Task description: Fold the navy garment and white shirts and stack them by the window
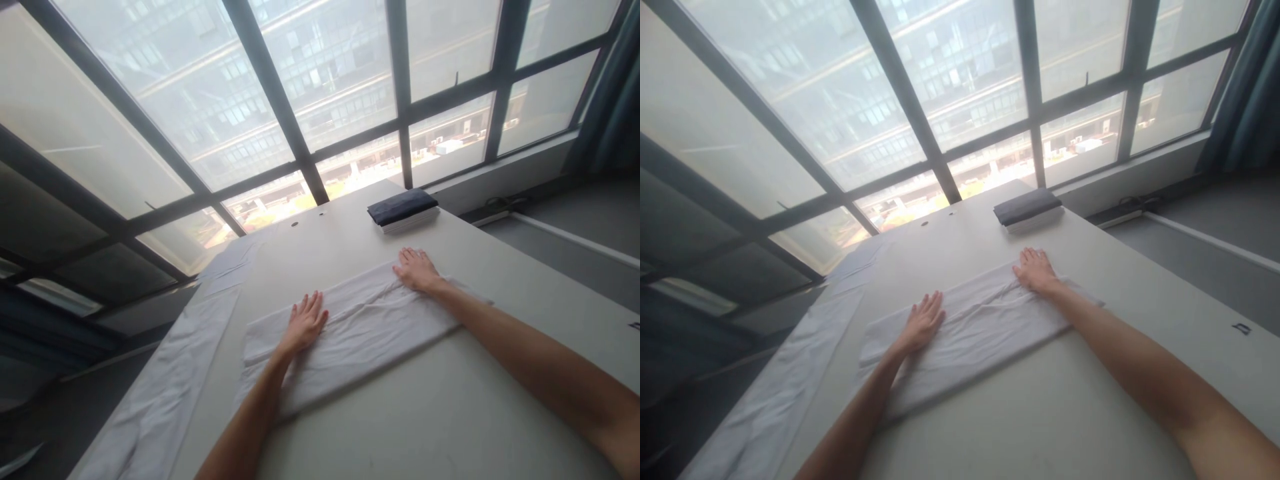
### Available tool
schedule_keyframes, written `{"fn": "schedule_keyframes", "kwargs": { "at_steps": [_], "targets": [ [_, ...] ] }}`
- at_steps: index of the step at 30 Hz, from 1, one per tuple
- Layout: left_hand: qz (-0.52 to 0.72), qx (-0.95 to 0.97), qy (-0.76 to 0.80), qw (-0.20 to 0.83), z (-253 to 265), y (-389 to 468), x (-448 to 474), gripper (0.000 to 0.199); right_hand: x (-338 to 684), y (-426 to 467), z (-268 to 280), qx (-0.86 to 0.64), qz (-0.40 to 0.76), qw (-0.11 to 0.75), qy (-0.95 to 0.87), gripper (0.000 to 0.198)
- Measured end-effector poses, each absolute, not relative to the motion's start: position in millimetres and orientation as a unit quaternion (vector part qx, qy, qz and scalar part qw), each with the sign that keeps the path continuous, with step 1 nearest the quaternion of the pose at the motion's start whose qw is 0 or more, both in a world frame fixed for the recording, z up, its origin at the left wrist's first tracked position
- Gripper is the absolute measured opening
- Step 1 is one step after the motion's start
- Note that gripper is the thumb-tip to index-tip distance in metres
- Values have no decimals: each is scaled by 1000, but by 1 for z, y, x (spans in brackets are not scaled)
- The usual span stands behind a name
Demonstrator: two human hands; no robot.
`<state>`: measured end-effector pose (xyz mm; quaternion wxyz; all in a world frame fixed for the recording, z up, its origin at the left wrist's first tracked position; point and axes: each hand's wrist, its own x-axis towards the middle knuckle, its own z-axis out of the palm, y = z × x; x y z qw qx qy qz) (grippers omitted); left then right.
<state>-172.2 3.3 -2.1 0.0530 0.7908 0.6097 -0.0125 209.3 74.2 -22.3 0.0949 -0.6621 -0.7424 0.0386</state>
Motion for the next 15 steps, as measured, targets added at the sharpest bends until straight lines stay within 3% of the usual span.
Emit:
{"fn": "schedule_keyframes", "kwargs": {
  "at_steps": [9,15],
  "targets": [
    [-36,707,706,11,-6,-25,-306,69,207,72,-21,-661,36,121,-740,67],
    [-7,662,749,21,0,-32,-326,65,209,70,-19,-661,28,109,-742,66]
  ]
}}
